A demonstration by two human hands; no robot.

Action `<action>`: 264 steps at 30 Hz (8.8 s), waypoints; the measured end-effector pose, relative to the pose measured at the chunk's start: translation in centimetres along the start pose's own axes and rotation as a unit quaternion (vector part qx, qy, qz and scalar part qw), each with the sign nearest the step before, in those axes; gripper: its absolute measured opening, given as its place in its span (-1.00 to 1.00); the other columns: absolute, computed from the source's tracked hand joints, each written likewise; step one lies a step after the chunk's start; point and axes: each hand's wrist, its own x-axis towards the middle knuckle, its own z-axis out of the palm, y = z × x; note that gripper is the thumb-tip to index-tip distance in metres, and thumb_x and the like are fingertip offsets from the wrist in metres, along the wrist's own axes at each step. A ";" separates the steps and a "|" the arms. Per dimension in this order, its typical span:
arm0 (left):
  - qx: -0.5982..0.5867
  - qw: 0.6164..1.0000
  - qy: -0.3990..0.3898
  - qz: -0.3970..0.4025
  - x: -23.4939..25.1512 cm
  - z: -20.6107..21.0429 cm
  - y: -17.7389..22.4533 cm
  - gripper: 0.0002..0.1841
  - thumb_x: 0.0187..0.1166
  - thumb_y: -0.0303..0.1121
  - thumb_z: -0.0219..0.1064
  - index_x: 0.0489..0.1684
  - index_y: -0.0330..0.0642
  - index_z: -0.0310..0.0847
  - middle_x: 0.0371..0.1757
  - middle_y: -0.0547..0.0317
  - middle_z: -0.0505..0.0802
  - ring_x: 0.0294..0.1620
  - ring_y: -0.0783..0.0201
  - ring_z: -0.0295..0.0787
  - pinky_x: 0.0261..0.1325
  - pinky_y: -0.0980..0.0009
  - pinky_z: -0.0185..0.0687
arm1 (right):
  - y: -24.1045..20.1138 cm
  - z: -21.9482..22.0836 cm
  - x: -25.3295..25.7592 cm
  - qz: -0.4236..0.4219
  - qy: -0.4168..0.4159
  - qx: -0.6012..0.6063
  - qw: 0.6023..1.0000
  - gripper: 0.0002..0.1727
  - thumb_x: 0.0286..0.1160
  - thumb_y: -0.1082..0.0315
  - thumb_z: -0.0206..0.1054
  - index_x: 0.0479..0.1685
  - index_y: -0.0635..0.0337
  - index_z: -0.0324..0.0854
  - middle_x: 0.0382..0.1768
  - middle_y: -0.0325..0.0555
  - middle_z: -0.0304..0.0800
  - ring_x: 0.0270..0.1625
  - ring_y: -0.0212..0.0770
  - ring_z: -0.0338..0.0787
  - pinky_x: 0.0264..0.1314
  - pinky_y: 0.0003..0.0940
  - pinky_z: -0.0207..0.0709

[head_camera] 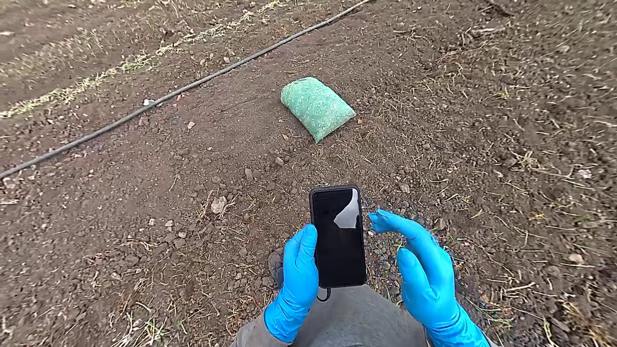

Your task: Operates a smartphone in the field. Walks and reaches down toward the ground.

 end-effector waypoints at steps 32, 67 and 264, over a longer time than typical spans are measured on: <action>0.000 0.999 0.027 -0.033 0.6 0.6 0.3 -0.49 0.91 -0.22 -0.15 -0.11 -0.27 0.78 -0.24 0.00 0.91 -0.15 0.23 0.93 0.06 0.23 0.89 | 0.1 -2.0 -1.5 -0.123 -0.163 -0.093 0.974 -0.60 0.72 0.11 0.02 0.20 -0.25 0.81 -0.22 -0.30 0.72 0.04 -0.29 0.65 0.21 -0.32 0.43; 0.022 0.998 0.038 -0.049 0.4 0.5 -0.1 -0.48 0.92 -0.21 -0.17 -0.09 -0.28 0.78 -0.24 -0.03 0.92 -0.16 0.19 0.94 0.05 0.20 0.90 | -0.7 -1.6 -2.1 -0.117 -0.206 -0.146 0.961 -0.57 0.68 0.08 -0.08 -0.54 -0.05 0.54 0.50 -0.30 0.71 0.33 -0.22 0.66 0.27 -0.25 0.34; 0.046 0.997 -0.013 -0.063 -1.2 -1.2 -0.3 -0.51 0.90 -0.17 -0.07 -0.12 -0.25 0.82 -0.23 -0.03 0.91 -0.15 0.15 0.91 0.03 0.17 0.88 | -1.2 0.2 0.9 -0.085 -0.115 -0.179 0.973 -0.49 0.63 0.25 0.00 -0.81 0.02 0.53 0.31 -0.27 0.85 0.21 -0.31 0.77 0.29 -0.24 0.45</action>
